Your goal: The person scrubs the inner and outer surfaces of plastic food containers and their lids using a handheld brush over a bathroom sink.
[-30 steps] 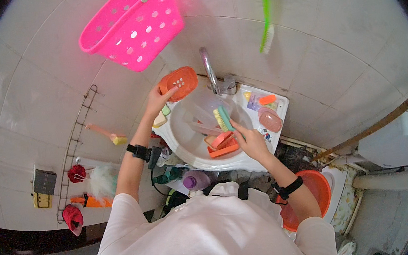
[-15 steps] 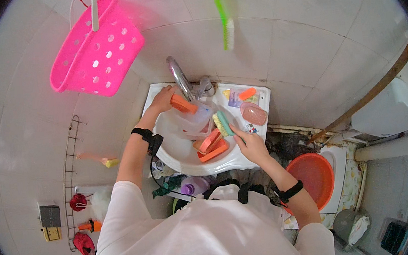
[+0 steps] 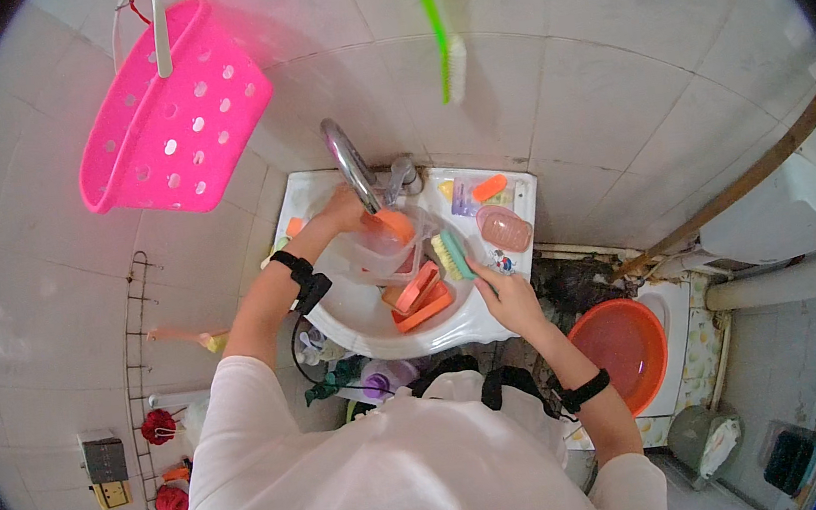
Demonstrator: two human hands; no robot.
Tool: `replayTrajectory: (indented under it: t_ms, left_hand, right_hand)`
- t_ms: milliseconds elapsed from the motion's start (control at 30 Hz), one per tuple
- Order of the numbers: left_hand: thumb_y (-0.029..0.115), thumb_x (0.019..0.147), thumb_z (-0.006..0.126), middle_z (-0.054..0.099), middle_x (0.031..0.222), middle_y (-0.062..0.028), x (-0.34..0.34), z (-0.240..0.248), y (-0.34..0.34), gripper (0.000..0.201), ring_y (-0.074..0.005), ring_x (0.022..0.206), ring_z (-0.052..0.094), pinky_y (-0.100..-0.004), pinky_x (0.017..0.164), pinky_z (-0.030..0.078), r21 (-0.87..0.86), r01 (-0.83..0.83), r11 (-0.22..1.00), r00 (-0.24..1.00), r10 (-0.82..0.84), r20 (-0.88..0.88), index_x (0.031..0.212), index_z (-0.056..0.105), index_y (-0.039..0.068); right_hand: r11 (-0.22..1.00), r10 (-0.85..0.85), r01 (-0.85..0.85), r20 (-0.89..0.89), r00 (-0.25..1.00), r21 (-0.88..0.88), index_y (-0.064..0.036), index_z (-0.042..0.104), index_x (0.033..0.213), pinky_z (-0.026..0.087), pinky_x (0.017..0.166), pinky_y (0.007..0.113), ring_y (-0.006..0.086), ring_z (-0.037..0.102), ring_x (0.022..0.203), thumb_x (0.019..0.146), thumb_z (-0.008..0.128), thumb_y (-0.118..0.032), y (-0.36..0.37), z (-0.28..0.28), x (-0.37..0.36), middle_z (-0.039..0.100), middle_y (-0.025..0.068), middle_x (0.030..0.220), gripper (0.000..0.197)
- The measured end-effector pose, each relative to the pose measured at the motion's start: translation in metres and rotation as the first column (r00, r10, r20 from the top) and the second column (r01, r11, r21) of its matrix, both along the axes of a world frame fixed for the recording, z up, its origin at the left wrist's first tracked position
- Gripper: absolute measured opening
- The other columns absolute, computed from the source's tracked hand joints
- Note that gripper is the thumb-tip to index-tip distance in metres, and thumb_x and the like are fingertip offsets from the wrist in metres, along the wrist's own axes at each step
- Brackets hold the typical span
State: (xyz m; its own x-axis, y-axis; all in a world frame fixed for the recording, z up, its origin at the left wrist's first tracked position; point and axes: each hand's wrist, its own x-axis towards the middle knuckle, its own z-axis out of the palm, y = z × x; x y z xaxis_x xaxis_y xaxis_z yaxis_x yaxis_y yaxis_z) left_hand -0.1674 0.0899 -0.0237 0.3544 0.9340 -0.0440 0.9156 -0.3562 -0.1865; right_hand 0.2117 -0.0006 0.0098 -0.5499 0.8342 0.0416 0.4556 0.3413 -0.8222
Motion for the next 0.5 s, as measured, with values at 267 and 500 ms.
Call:
replayTrajectory:
  t_ms: [267, 500]
  left_hand:
    - [0.012, 0.063, 0.069, 0.063, 0.084, -0.0144, -0.025, 0.047, -0.008, 0.03, -0.0336, 0.077, 0.06, -0.0388, 0.07, 0.046, -0.244, -0.005, 0.97, 0.874, 0.123, 0.47, 0.091, 0.064, 0.006]
    - [0.006, 0.072, 0.061, 0.063, 0.085, -0.0089, -0.02, 0.094, -0.051, 0.019, -0.0287, 0.081, 0.06, -0.039, 0.07, 0.047, 0.052, -0.038, 0.998, 0.911, 0.013, 0.413, 0.09, 0.065, 0.008]
  right_hand:
    - [0.999, 0.049, -0.049, -0.02, 0.999, -0.018, -0.0187, 0.053, 0.126, 0.045, 0.055, 0.04, 0.039, 0.057, 0.06, 0.09, 0.052, -0.019, 0.005, -0.003, -0.013, 0.057, 0.0244, 0.07, 0.036]
    - [0.995, 0.082, -0.078, -0.057, 0.995, 0.063, -0.018, 0.053, 0.126, 0.044, 0.054, 0.037, 0.038, 0.055, 0.057, 0.09, 0.052, -0.02, 0.013, -0.013, -0.015, 0.055, 0.0248, 0.067, 0.037]
